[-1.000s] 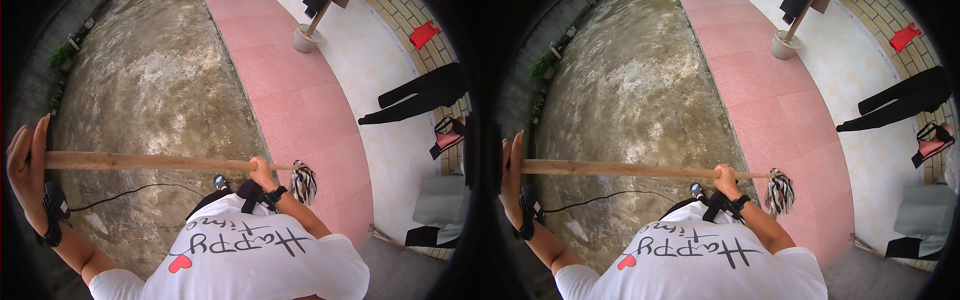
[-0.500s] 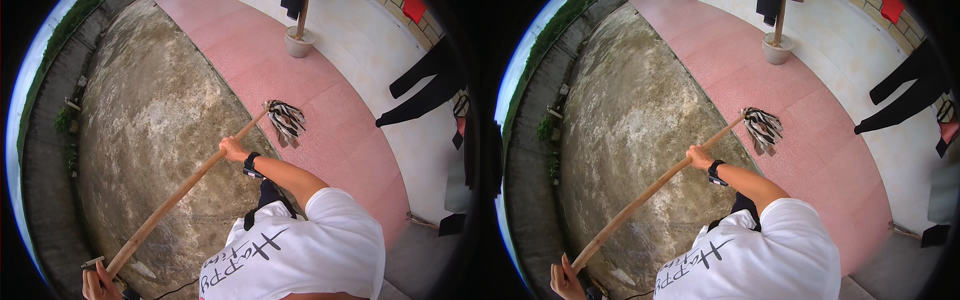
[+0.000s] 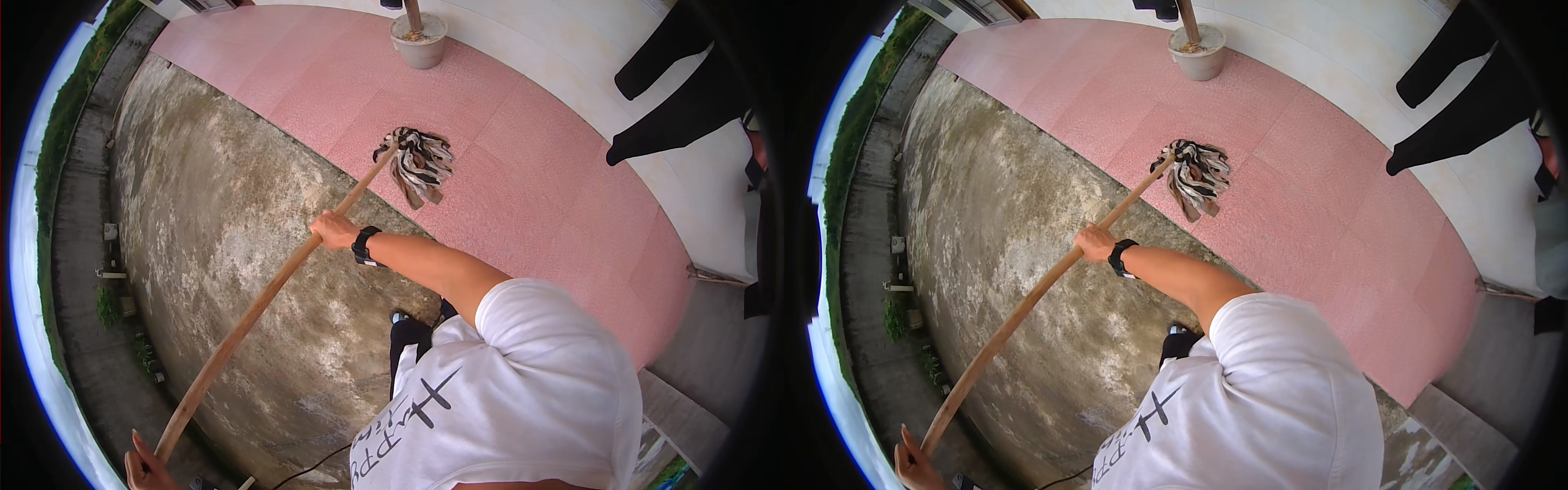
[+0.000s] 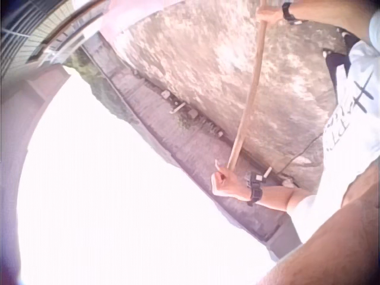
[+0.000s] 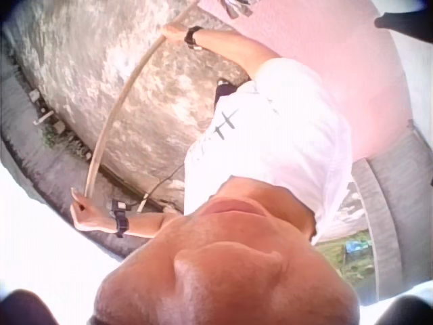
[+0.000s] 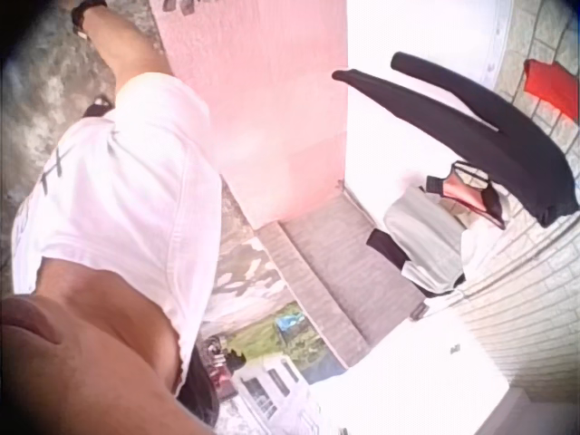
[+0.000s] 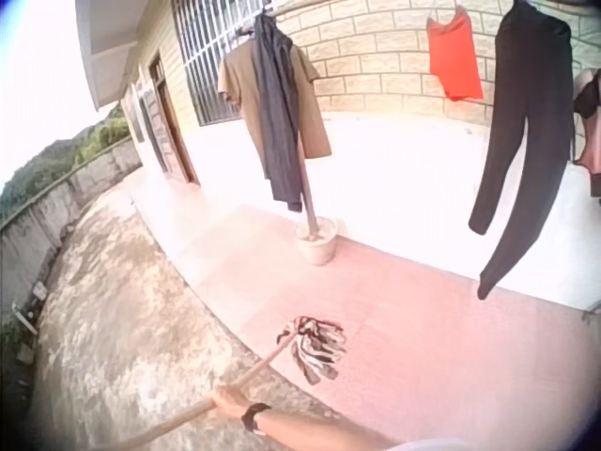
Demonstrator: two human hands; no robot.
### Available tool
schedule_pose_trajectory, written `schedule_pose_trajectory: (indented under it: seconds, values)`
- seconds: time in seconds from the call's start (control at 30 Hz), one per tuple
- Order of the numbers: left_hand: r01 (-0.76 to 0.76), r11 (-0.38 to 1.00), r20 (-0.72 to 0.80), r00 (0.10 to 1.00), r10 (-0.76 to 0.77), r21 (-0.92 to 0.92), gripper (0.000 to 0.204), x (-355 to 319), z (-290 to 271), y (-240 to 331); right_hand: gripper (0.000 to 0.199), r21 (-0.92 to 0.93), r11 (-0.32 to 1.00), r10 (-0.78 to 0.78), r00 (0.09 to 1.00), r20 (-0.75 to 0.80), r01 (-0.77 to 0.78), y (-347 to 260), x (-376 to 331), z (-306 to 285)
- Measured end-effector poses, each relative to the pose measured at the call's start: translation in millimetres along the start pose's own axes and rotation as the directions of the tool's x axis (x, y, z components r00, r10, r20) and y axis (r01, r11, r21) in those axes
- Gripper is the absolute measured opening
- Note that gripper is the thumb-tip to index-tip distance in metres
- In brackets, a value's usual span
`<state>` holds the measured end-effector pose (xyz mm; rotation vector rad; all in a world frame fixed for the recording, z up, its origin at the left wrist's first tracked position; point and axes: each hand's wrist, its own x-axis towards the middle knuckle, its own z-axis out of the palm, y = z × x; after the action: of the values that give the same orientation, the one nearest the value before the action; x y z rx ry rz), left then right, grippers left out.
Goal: The recorder uses a mop to clean the floor of an outdoor porch area.
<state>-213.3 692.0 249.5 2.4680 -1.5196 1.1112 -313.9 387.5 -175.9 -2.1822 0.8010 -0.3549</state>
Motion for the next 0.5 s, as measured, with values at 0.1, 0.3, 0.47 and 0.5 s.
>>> schedule_pose_trajectory:
  seconds: [0.1,0.3,0.47,0.5]
  values:
    - [-0.036,0.997,-0.011,0.999,0.035,-0.067,0.047,55,28,-23,0.008,0.1,0.995,-0.004,0.992,-0.122,0.016,6,4,-20]
    - [-0.259,0.94,-0.024,0.965,0.26,-0.221,0.047,158,88,-25,0.011,0.144,0.987,0.124,0.921,-0.37,-0.075,40,-22,-63]
    - [-0.552,0.748,-0.295,0.832,0.47,-0.368,0.039,209,98,65,0.019,0.133,0.955,0.295,0.82,-0.491,-0.264,79,-78,-107]
    - [-0.605,0.695,-0.338,0.796,0.503,-0.389,0.036,216,100,82,0.019,0.133,0.943,0.326,0.78,-0.534,-0.304,83,-91,-111]
